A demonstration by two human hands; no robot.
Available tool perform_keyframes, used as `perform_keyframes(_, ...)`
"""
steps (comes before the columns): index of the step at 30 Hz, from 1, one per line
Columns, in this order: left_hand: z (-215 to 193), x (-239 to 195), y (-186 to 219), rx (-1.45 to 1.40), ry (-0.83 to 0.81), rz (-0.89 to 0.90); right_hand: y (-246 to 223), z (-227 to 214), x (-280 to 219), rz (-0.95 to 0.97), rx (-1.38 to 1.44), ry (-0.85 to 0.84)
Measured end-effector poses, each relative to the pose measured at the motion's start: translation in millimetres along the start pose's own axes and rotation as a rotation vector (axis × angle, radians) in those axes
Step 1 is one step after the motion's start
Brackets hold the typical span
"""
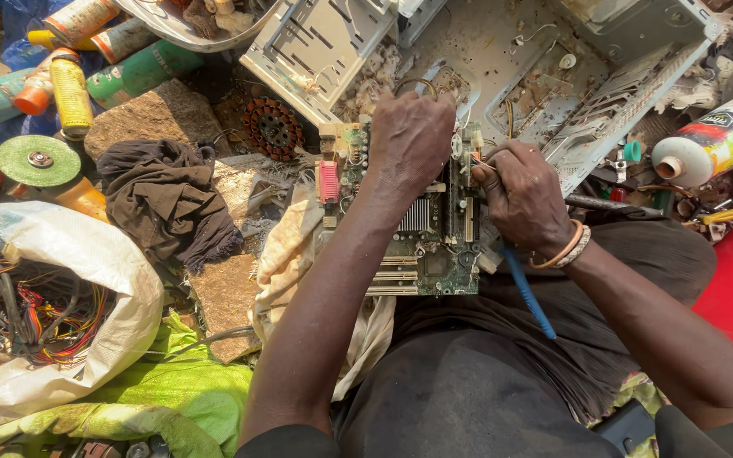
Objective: The person removes the motherboard from a computer case using pliers and a screwdriver, then unscrews and removes the power supply unit. The person works outdoors on the ground surrounded by scrap materials.
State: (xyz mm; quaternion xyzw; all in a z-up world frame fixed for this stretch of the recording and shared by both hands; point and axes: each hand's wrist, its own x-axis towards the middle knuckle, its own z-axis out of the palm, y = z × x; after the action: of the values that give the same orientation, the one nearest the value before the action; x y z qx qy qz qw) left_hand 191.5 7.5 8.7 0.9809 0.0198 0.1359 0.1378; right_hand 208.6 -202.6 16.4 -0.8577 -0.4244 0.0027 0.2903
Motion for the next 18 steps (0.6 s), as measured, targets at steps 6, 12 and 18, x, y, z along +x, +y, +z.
perform_keyframes(6, 12, -1, -5, -0.039, 0.154, -0.005, 0, -4, 16, 0.234, 0.040, -0.065)
perform_keyframes(12, 22, 5, -9, -0.052, 0.132, -0.048, -15, -23, -11, 0.197, 0.114, 0.001)
perform_keyframes(18, 3, -1, -9, -0.072, 0.115, -0.020, 20, -49, 15, 0.670, 0.381, 0.154)
